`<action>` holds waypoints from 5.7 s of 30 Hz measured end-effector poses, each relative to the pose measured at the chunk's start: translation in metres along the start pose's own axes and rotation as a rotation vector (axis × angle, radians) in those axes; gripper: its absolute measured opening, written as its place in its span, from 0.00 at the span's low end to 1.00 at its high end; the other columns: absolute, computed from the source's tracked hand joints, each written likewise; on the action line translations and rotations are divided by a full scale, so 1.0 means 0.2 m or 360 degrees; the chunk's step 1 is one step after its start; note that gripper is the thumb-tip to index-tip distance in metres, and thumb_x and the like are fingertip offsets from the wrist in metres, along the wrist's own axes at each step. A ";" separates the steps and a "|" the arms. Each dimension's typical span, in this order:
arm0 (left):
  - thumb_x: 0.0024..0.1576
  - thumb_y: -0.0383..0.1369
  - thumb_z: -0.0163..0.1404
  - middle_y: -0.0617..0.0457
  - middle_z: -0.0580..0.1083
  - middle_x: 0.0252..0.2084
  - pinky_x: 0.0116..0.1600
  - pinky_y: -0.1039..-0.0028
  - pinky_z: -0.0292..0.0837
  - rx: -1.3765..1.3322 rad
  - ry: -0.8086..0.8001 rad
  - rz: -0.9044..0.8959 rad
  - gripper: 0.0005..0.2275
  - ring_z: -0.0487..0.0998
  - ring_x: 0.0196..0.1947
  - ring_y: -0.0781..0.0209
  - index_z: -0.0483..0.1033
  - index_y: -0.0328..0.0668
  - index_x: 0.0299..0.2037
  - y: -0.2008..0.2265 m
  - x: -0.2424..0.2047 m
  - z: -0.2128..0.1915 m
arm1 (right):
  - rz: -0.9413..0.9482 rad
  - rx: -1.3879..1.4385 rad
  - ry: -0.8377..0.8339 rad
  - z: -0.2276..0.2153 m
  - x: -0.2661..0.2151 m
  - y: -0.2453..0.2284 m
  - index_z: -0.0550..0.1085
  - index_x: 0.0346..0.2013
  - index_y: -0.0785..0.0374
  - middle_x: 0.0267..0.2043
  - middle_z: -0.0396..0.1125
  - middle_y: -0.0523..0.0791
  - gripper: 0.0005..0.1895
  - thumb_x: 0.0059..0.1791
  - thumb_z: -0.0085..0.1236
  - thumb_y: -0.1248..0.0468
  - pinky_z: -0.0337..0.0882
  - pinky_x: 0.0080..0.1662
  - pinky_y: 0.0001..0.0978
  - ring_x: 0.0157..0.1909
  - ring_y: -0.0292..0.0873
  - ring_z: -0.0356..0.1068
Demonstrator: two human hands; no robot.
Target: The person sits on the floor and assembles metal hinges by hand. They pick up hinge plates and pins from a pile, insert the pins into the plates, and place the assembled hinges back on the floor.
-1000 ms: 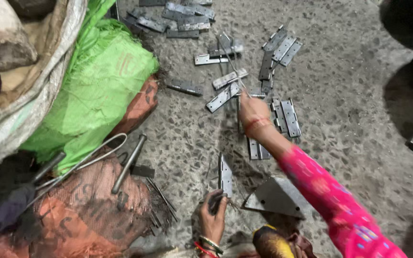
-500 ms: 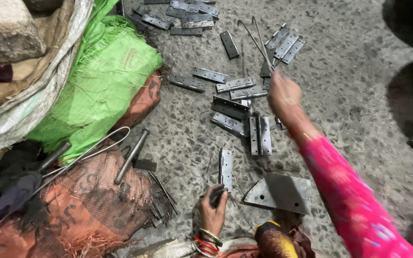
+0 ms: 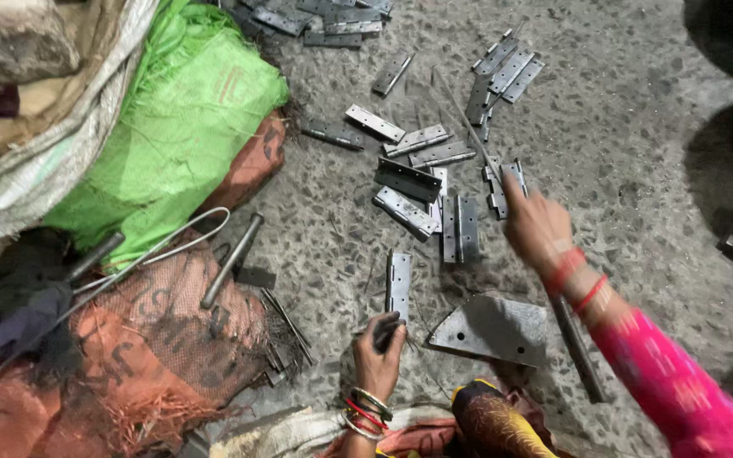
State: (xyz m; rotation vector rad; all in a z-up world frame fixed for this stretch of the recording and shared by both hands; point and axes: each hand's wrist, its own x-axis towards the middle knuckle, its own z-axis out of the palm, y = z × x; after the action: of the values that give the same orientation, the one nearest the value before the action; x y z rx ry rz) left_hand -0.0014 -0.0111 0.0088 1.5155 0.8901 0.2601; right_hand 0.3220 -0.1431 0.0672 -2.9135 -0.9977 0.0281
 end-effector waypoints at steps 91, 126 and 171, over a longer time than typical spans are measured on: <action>0.57 0.32 0.58 0.47 0.84 0.40 0.47 0.73 0.80 -0.0027 0.0000 0.0246 0.12 0.85 0.41 0.62 0.79 0.35 0.48 -0.04 0.04 0.00 | -0.0284 0.0151 0.0102 0.04 0.16 -0.34 0.57 0.72 0.56 0.35 0.71 0.56 0.40 0.44 0.53 0.71 0.72 0.31 0.53 0.31 0.60 0.73; 0.57 0.34 0.57 0.47 0.83 0.41 0.48 0.72 0.79 0.0033 0.0040 0.0347 0.12 0.85 0.41 0.61 0.79 0.38 0.48 -0.01 0.03 0.00 | -0.0199 0.0044 -0.0343 -0.27 -0.95 0.07 0.55 0.73 0.44 0.29 0.68 0.50 0.42 0.44 0.52 0.67 0.70 0.28 0.49 0.24 0.54 0.70; 0.58 0.33 0.56 0.48 0.83 0.42 0.47 0.73 0.79 0.0103 -0.0077 0.0240 0.12 0.84 0.42 0.62 0.79 0.38 0.50 -0.03 0.03 0.02 | 0.0419 -0.0127 0.0424 -0.05 -1.25 0.64 0.67 0.69 0.57 0.28 0.69 0.54 0.26 0.55 0.50 0.63 0.69 0.32 0.54 0.27 0.61 0.69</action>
State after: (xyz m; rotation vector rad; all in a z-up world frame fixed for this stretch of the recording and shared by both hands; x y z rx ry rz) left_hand 0.0038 -0.0107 -0.0006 1.6450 0.7533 0.3058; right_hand 0.2033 -0.3975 0.0676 -2.9914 -0.5857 -0.3843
